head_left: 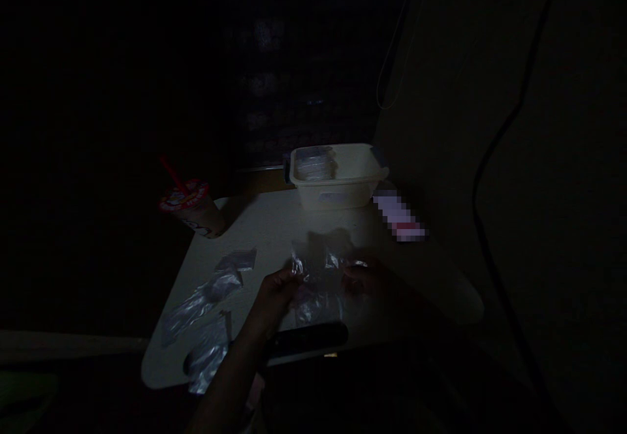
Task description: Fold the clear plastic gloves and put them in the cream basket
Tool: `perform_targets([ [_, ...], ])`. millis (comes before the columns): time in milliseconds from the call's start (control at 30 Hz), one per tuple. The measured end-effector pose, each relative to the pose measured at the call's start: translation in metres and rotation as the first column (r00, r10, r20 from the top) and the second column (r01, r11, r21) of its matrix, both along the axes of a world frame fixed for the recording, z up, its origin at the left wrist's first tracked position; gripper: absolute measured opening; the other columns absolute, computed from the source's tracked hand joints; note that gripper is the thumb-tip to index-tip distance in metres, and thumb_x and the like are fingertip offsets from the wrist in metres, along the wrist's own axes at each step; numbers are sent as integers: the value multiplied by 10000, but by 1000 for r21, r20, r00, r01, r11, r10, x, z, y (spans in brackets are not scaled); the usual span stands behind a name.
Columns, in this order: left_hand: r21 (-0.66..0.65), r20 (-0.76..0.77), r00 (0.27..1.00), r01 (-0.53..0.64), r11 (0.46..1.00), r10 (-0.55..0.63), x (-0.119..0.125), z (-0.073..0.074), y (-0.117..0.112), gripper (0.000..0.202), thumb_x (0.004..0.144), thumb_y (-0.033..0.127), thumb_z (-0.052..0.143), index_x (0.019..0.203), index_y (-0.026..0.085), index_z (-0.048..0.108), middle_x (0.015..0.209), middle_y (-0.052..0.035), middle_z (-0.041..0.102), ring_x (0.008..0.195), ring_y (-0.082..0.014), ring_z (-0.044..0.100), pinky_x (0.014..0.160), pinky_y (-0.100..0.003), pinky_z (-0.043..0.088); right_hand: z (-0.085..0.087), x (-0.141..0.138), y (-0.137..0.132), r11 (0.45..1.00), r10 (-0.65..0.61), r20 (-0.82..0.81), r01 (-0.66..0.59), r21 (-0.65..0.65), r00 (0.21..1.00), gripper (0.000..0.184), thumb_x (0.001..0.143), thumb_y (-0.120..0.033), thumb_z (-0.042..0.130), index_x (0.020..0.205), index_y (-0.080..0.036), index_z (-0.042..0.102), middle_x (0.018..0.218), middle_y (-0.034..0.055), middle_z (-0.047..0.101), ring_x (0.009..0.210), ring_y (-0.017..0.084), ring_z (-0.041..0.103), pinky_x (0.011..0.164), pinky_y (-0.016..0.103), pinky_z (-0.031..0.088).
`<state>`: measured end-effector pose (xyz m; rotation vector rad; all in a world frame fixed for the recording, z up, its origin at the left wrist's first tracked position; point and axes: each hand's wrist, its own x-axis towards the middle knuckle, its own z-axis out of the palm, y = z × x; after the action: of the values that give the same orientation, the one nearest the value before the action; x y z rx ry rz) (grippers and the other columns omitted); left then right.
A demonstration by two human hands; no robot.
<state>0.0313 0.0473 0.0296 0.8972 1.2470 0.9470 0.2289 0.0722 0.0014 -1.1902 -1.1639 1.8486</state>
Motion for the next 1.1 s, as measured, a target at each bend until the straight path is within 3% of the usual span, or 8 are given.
perform_targets([
  [233,-15,111,994,22,1000,-20,-9,-4,4,120,594,241,564,663,149,599,533,22,555,443,-79,484,445,-177,361,5,6,-3,990,-22,74,12,140,997,161,660,-313,496,623,-189,591,527,12,583,464,121,532,453,252,430],
  [400,120,-142,989,68,990,-50,-15,-7,11,117,600,196,499,579,156,607,513,25,568,449,-78,486,443,-171,356,4,13,8,976,-41,198,-3,217,979,144,609,-312,524,570,-195,598,557,14,609,528,146,568,499,275,447],
  [533,378,-405,914,144,914,23,-14,-14,21,167,678,224,477,730,144,614,878,-60,632,834,-171,561,719,-269,421,0,17,21,936,-16,272,-82,341,962,153,612,-280,496,561,-184,604,527,-1,589,509,130,555,531,269,442],
  [600,482,-581,814,329,812,15,-11,-18,23,271,742,228,417,955,145,563,1097,-85,542,1024,-180,472,849,-318,363,-2,19,28,897,7,333,-153,415,943,173,625,-269,468,552,-181,599,521,-2,578,513,130,551,529,265,439],
  [733,363,-907,414,685,632,73,1,-26,17,425,814,221,305,1232,146,306,1282,-107,346,1187,-187,276,951,-422,228,-5,28,41,835,14,478,-273,477,878,209,660,-237,415,620,-167,607,613,28,608,567,153,576,542,282,461],
  [833,239,-971,191,749,618,145,8,-34,8,437,831,241,265,1246,101,264,1294,-132,312,1200,-203,248,953,-472,193,-4,30,36,726,-324,548,-169,666,771,266,700,-204,370,803,-142,607,856,82,619,814,188,573,725,326,455],
  [933,177,-980,79,761,624,183,12,-38,4,439,837,260,245,1238,84,277,1299,-135,297,1205,-212,234,949,-495,178,2,13,16,588,-638,540,-105,802,549,362,754,-178,285,1011,-133,536,1031,98,562,990,186,494,857,359,393],
  [1100,131,-983,18,769,625,184,10,-37,4,463,822,256,248,1250,78,251,1310,-135,267,1214,-227,203,937,-520,166,7,-44,-17,477,-473,704,-518,710,530,406,809,-226,283,1163,-85,422,1232,104,412,1171,199,301,969,376,268],
])
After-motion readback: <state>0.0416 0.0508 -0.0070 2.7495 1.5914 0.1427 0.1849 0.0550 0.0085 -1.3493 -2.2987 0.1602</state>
